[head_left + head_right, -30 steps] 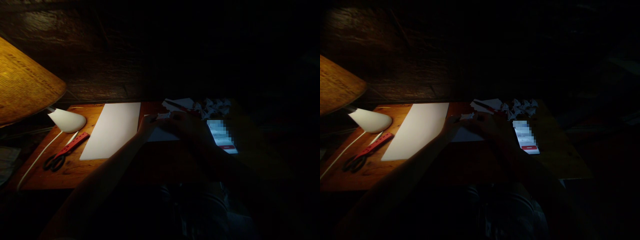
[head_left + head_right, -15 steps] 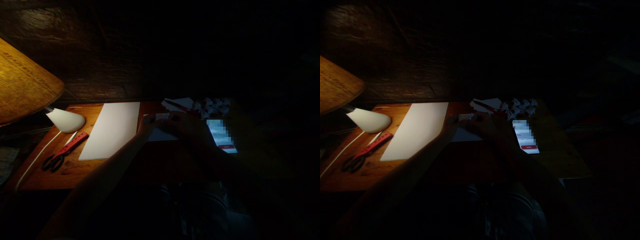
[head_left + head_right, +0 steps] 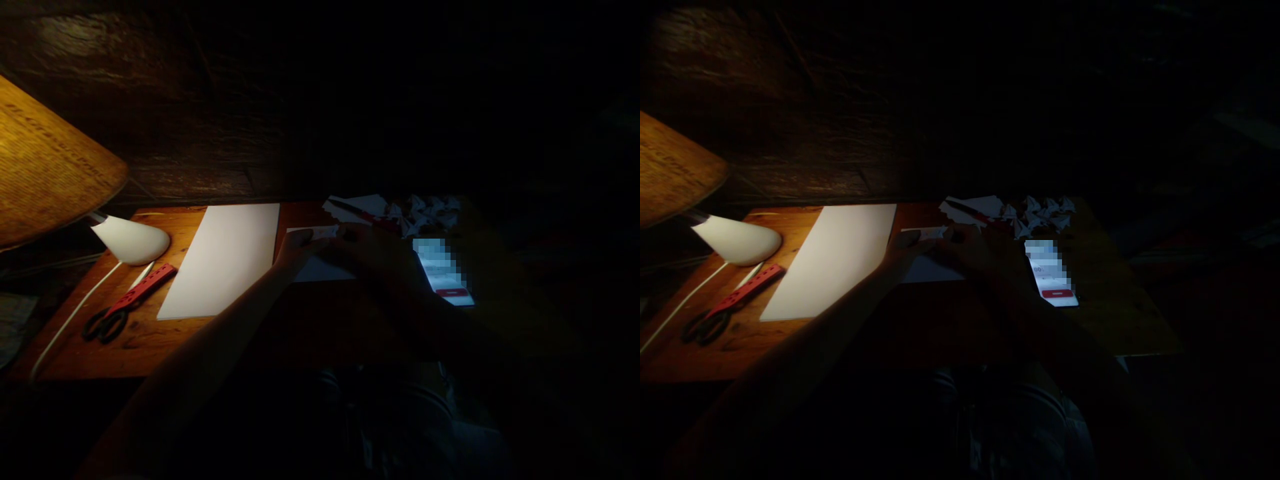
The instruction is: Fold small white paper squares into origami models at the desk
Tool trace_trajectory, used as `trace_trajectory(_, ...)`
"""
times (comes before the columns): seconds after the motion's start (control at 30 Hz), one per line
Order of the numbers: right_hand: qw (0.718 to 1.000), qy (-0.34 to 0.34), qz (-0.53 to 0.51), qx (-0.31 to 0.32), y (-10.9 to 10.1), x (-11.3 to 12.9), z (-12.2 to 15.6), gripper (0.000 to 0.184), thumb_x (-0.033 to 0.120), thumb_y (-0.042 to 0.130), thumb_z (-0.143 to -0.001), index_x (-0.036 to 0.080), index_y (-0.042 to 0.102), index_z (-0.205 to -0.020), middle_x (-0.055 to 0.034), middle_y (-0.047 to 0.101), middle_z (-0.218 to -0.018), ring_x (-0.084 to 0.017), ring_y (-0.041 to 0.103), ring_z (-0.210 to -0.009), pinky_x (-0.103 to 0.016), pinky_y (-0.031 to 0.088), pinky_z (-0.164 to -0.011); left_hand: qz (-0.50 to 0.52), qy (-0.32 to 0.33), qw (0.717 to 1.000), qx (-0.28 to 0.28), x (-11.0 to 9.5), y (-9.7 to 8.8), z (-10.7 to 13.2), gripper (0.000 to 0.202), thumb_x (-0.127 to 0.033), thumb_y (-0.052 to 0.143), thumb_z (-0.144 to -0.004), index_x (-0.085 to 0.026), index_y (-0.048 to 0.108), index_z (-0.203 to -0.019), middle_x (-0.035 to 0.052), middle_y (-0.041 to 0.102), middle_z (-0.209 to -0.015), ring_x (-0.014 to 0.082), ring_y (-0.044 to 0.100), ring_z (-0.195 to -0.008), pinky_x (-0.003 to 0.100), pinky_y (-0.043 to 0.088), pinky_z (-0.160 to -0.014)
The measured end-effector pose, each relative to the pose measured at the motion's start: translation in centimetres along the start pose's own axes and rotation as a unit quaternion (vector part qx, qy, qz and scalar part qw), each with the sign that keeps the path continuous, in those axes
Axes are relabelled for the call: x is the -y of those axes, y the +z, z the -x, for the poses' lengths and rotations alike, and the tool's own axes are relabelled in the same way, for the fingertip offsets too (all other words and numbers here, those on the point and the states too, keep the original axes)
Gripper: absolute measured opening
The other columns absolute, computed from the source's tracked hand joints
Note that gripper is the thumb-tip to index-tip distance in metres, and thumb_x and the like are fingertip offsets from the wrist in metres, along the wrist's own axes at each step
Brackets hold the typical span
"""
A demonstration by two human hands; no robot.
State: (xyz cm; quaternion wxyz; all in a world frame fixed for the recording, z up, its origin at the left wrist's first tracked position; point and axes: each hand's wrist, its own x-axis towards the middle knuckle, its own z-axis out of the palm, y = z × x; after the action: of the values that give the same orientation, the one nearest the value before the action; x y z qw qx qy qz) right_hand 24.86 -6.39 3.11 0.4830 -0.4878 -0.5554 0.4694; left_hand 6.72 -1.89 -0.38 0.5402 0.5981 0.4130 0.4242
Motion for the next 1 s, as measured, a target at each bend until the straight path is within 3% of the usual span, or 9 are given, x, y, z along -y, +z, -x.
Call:
trace_trajectory(0.3, 0.999, -0.011, 0.047, 0.022, -0.3, -0.3, 0.0, 0.029, 0.046, 0.078, -0.079, 0.019, 0.065, -0.075, -0.0024, 0.067, -0.076, -0.015, 0.056, -0.070, -0.027, 0.045, -0.062, 0.009, 0.016, 1.000, -0.003, -0.7, 0.2, 0.4, 0.046, -0.051, 0.092, -0.066, -0.017, 0.062, -0.062, -0.0015, 0.059, -0.061, 0.0100, 0.050, -0.057, 0.022, 0.038, -0.052)
trace_trajectory(0.5, 1.000, -0.014, 0.011, 0.021, -0.3, -1.1, -0.5, 0.026, 0.044, 0.076, -0.079, 0.020, 0.065, -0.076, -0.0023, 0.068, -0.079, -0.016, 0.058, -0.073, -0.029, 0.047, -0.066, -0.037, 0.028, 0.999, -0.007, -1.1, 0.0, 0.3, 0.050, -0.049, 0.086, -0.073, -0.019, 0.051, -0.056, -0.0051, 0.044, -0.056, 0.0081, 0.039, -0.054, 0.022, 0.026, -0.049)
trace_trajectory(0.7, 0.998, -0.062, 0.022, -0.003, -0.3, -1.5, -0.8, 0.027, 0.045, 0.071, -0.082, 0.022, 0.061, -0.070, -0.0008, 0.064, -0.075, -0.017, 0.057, -0.074, -0.030, 0.047, -0.071, -0.045, 0.046, 0.998, -0.001, -1.1, 0.0, 0.2, 0.034, -0.048, 0.078, -0.075, -0.018, 0.066, -0.064, -0.0027, 0.054, -0.062, 0.0101, 0.046, -0.061, 0.022, 0.034, -0.056)
trace_trajectory(0.83, 0.998, -0.052, 0.017, -0.015, -0.2, -1.6, -0.8, 0.028, 0.048, 0.075, -0.074, 0.022, 0.064, -0.075, -0.0028, 0.068, -0.080, -0.018, 0.058, -0.077, -0.031, 0.048, -0.072, -0.023, 0.038, 0.999, 0.001, -0.8, 0.1, 0.2, 0.039, -0.049, 0.079, -0.073, -0.019, 0.058, -0.058, -0.0031, 0.050, -0.059, 0.0099, 0.042, -0.059, 0.023, 0.031, -0.054)
trace_trajectory(1.0, 0.999, -0.024, 0.040, -0.016, 0.0, -1.1, -0.4, 0.025, 0.045, 0.073, -0.078, 0.023, 0.062, -0.073, -0.0028, 0.066, -0.076, -0.019, 0.056, -0.074, -0.031, 0.046, -0.068, -0.016, 0.033, 0.999, -0.013, -1.0, 0.1, 0.5, 0.041, -0.044, 0.082, -0.074, -0.020, 0.054, -0.056, -0.0032, 0.048, -0.057, 0.0097, 0.041, -0.056, 0.023, 0.029, -0.051)
